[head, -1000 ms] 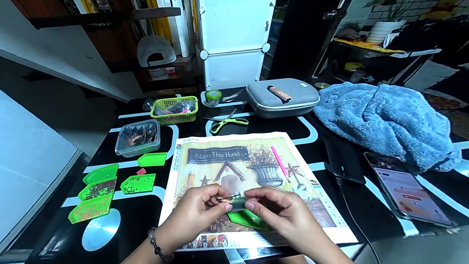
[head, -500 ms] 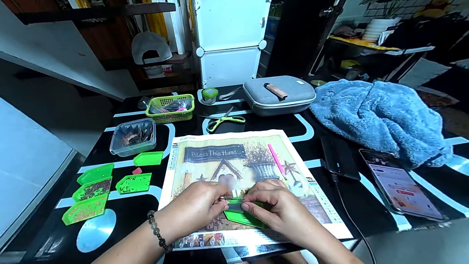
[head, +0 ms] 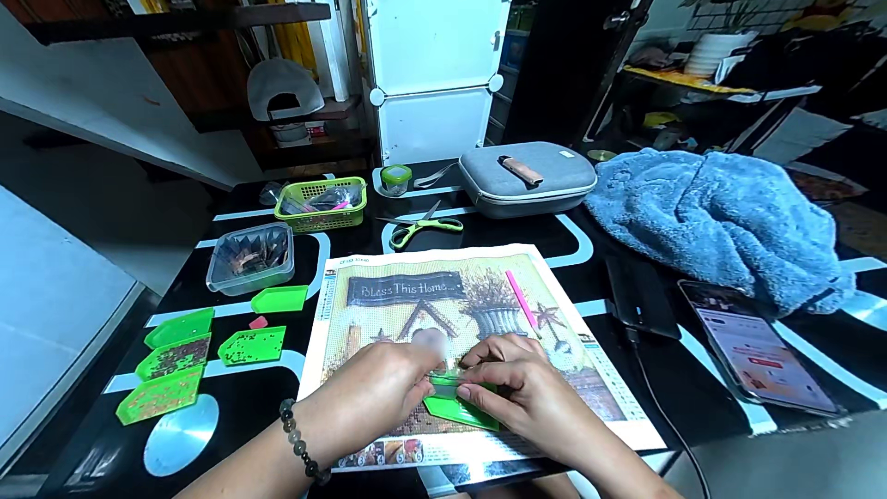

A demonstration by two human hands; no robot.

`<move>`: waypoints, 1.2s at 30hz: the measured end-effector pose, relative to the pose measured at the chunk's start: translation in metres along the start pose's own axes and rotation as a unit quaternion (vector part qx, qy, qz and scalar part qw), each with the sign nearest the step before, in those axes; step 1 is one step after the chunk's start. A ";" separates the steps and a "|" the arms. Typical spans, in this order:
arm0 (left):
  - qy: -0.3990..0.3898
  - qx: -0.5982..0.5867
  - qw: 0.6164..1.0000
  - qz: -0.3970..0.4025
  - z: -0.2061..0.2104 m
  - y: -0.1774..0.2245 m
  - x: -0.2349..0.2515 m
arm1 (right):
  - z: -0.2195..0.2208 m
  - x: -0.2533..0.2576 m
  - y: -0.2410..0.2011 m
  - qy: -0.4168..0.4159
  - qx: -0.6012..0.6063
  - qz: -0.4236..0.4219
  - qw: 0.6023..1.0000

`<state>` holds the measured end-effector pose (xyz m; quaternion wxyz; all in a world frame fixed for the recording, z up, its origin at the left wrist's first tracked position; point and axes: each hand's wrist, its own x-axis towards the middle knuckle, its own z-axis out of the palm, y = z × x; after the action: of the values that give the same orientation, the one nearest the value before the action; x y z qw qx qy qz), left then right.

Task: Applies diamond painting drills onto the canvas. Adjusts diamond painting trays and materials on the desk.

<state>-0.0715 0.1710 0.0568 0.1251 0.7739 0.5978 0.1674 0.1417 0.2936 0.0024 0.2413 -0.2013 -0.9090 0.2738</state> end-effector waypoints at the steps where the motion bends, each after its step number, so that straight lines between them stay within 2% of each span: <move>1: 0.004 -0.001 1.000 0.001 0.000 0.000 0.000 | 0.000 0.000 0.000 0.003 0.000 -0.001 1.000; 6: 0.035 0.008 0.999 0.017 0.001 0.000 -0.002 | -0.001 0.000 -0.002 0.003 -0.002 -0.002 1.000; 12: 0.036 -0.003 0.999 0.007 0.002 -0.003 -0.003 | -0.001 0.001 -0.002 0.025 0.007 0.000 1.000; 18: 0.052 -0.080 0.993 -0.067 0.005 -0.010 -0.010 | 0.000 0.003 -0.004 0.017 0.020 -0.002 1.000; 21: 0.056 -0.161 0.977 -0.126 0.005 -0.018 -0.018 | -0.001 0.002 -0.004 0.013 0.062 0.009 0.998; 24: 0.087 -0.266 0.946 -0.163 0.011 -0.026 -0.028 | -0.003 0.002 -0.002 0.027 0.100 0.012 0.995; 26: 0.122 -0.364 0.907 -0.171 0.014 -0.026 -0.034 | -0.006 0.001 -0.002 0.046 0.121 0.012 0.991; 29: 0.220 -0.518 0.812 -0.154 0.022 -0.018 -0.039 | -0.009 0.001 -0.005 0.082 0.159 -0.009 0.984; 31: 0.272 -0.579 0.755 -0.141 0.031 -0.010 -0.036 | -0.008 0.005 -0.014 0.102 0.185 -0.027 0.977; 33: 0.291 -0.609 0.728 -0.123 0.041 -0.003 -0.033 | -0.005 0.010 -0.023 0.115 0.203 -0.053 0.971; 36: 0.292 -0.621 0.720 -0.103 0.048 0.005 -0.027 | 0.000 0.017 -0.034 0.134 0.189 -0.073 0.970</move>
<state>-0.0534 0.1436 0.0117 0.4135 0.3688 0.4423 0.7052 0.1201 0.2760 0.0281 0.4143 -0.1199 -0.8122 0.3929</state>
